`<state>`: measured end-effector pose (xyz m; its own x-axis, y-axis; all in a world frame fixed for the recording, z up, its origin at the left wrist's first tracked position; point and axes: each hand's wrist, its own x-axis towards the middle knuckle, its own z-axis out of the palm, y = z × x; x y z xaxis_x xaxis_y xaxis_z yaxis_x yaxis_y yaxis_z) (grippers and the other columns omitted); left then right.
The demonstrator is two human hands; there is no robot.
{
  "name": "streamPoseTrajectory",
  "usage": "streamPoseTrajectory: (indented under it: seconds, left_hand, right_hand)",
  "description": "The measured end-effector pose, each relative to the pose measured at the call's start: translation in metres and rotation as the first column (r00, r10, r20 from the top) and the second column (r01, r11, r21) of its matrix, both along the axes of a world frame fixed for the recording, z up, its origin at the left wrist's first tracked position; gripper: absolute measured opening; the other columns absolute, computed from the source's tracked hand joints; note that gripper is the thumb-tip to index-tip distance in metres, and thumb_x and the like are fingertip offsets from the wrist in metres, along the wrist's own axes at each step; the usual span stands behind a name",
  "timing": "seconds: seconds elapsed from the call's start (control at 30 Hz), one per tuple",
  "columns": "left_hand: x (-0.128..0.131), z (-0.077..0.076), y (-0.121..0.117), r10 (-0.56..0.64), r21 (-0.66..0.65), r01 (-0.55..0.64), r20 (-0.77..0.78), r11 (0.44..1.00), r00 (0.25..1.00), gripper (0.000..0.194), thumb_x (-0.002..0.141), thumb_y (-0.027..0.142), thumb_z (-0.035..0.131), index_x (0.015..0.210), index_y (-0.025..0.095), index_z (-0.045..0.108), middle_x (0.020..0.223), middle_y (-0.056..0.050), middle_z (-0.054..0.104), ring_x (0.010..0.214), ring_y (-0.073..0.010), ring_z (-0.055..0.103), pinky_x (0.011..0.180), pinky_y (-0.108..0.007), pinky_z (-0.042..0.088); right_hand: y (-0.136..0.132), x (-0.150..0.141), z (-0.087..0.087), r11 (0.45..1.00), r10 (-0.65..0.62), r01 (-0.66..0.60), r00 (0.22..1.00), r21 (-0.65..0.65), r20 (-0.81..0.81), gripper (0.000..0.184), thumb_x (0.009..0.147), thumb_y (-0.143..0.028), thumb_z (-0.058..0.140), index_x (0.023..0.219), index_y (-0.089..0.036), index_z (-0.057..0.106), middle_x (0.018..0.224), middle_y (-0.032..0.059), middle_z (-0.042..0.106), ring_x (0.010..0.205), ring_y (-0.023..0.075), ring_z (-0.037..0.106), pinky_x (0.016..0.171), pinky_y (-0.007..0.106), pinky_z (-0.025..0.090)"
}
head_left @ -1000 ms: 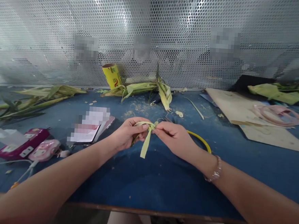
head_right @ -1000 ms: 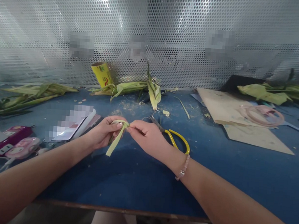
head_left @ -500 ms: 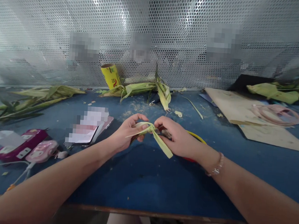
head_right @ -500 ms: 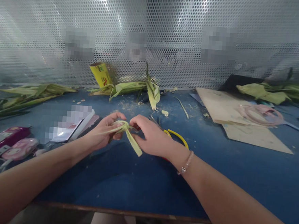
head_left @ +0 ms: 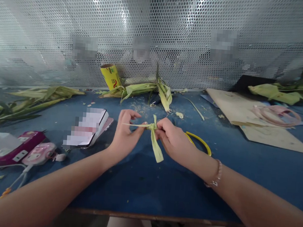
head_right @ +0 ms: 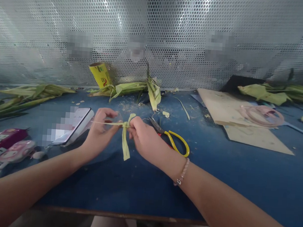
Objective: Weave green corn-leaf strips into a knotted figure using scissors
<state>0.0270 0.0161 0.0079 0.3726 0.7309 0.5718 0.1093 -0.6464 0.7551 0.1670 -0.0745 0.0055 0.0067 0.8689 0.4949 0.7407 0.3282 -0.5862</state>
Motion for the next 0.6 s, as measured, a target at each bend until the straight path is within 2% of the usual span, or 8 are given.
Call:
streamPoseTrajectory:
  seconds: [0.07,0.13,0.23,0.3,0.43,0.6]
  left_hand:
    - [-0.003,0.001,-0.007,-0.150,-0.051,0.149,-0.017,0.988,0.989,0.014,0.071,0.011,0.058,0.081,0.020,0.056,0.082,-0.002,0.055,0.081,-0.0154,0.052,0.076,-0.029,0.039]
    - [-0.006,0.001,-0.013,-0.251,-0.113,0.252,0.017,0.961,0.968,0.014,0.075,0.012,0.053,0.086,0.020,0.058,0.082,-0.002,0.057,0.079,-0.0144,0.053,0.073,-0.027,0.041]
    - [-0.008,0.000,-0.019,-0.375,-0.169,0.390,0.112,0.905,0.920,0.013,0.075,0.018,0.057,0.088,0.020,0.059,0.082,-0.002,0.058,0.075,-0.0135,0.054,0.067,-0.025,0.042]
    - [-0.008,0.000,-0.021,-0.399,-0.180,0.424,0.159,0.888,0.903,0.012,0.073,0.021,0.061,0.085,0.019,0.060,0.082,-0.003,0.057,0.072,-0.0127,0.054,0.064,-0.024,0.043]
    - [-0.006,0.002,-0.021,-0.390,-0.176,0.426,0.204,0.888,0.898,0.008,0.070,0.022,0.066,0.076,0.018,0.062,0.074,-0.001,0.055,0.062,-0.0099,0.050,0.056,-0.022,0.041]
    - [-0.008,0.005,-0.020,-0.419,-0.267,0.474,0.239,0.839,0.876,0.013,0.069,0.027,0.069,0.075,0.018,0.062,0.067,0.001,0.058,0.057,-0.0091,0.051,0.053,-0.022,0.041]
  right_hand:
    - [-0.002,-0.002,0.002,0.999,-0.009,0.007,0.999,0.033,0.040,0.010,0.088,-0.020,0.038,0.080,-0.020,0.042,0.066,-0.0013,0.050,0.058,0.0117,0.046,0.052,0.023,0.032]
    - [-0.004,-0.004,0.003,0.997,0.007,-0.012,0.998,0.075,0.067,0.010,0.089,-0.021,0.039,0.081,-0.020,0.045,0.068,-0.0005,0.051,0.060,0.0118,0.047,0.054,0.023,0.033]
    - [-0.007,-0.006,0.006,0.991,0.029,-0.035,0.998,0.127,0.049,0.013,0.088,-0.021,0.041,0.078,-0.019,0.049,0.064,-0.0018,0.050,0.057,0.0101,0.046,0.054,0.022,0.033]
    - [-0.009,-0.007,0.007,0.991,0.045,-0.046,0.999,0.128,0.008,0.015,0.088,-0.021,0.042,0.075,-0.019,0.049,0.061,-0.0028,0.048,0.054,0.0089,0.044,0.052,0.022,0.032]
    - [-0.012,-0.009,0.010,0.992,0.078,-0.069,0.993,0.102,-0.085,0.021,0.088,-0.024,0.041,0.069,-0.019,0.049,0.057,-0.0035,0.045,0.051,0.0086,0.042,0.049,0.021,0.032]
    - [-0.014,-0.008,0.015,0.993,0.091,-0.080,0.986,0.086,-0.141,0.019,0.087,-0.026,0.043,0.072,-0.018,0.053,0.057,-0.0036,0.046,0.051,0.0086,0.042,0.049,0.021,0.033]
